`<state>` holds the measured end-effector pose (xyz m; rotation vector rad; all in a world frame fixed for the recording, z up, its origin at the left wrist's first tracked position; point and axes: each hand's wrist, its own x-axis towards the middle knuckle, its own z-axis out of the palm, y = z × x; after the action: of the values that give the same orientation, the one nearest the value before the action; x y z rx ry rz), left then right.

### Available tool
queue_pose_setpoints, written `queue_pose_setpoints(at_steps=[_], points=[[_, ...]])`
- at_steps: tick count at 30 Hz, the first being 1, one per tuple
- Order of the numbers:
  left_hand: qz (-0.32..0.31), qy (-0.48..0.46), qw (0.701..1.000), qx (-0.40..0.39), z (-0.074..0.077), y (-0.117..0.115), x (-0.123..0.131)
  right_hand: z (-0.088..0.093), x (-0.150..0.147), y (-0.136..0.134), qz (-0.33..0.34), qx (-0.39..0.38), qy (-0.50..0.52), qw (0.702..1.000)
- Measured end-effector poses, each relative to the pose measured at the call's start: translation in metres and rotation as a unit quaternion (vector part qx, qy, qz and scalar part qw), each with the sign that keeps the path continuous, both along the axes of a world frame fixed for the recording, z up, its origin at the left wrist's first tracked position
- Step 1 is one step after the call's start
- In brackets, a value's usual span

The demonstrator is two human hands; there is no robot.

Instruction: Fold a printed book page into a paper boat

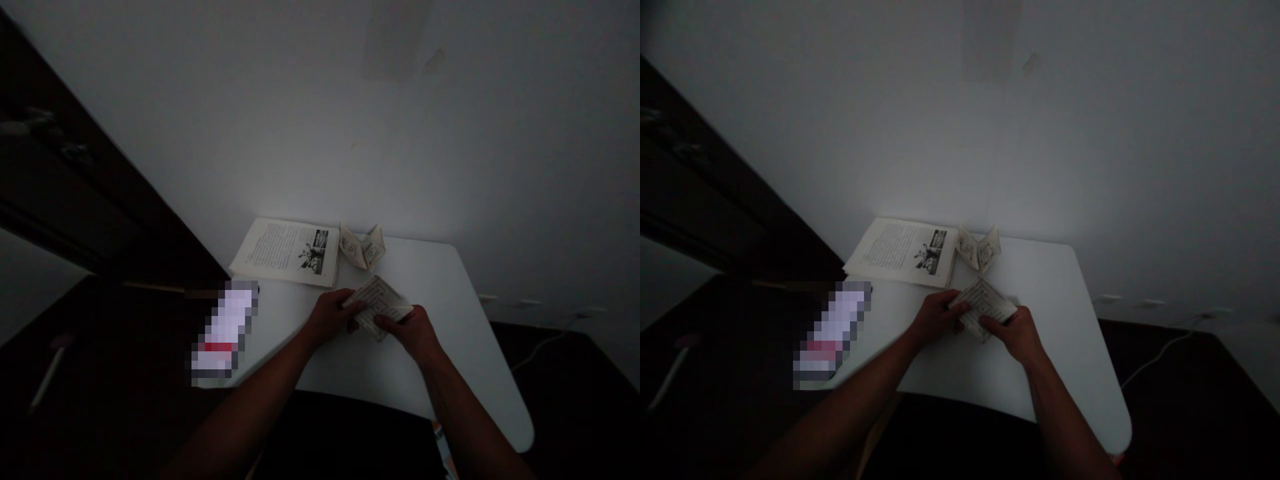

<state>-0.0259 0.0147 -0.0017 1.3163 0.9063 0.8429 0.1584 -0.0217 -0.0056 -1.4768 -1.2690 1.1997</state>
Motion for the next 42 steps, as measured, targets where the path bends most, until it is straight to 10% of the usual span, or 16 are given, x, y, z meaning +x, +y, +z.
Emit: queue_pose_setpoints(at_steps=[42], points=[[0.115, 0.072, 0.989, 0.061, 0.0024, 0.0001, -0.0001, 0.0007, -0.0047, -0.0022, 0.027, 0.027, 0.031, 0.999]])
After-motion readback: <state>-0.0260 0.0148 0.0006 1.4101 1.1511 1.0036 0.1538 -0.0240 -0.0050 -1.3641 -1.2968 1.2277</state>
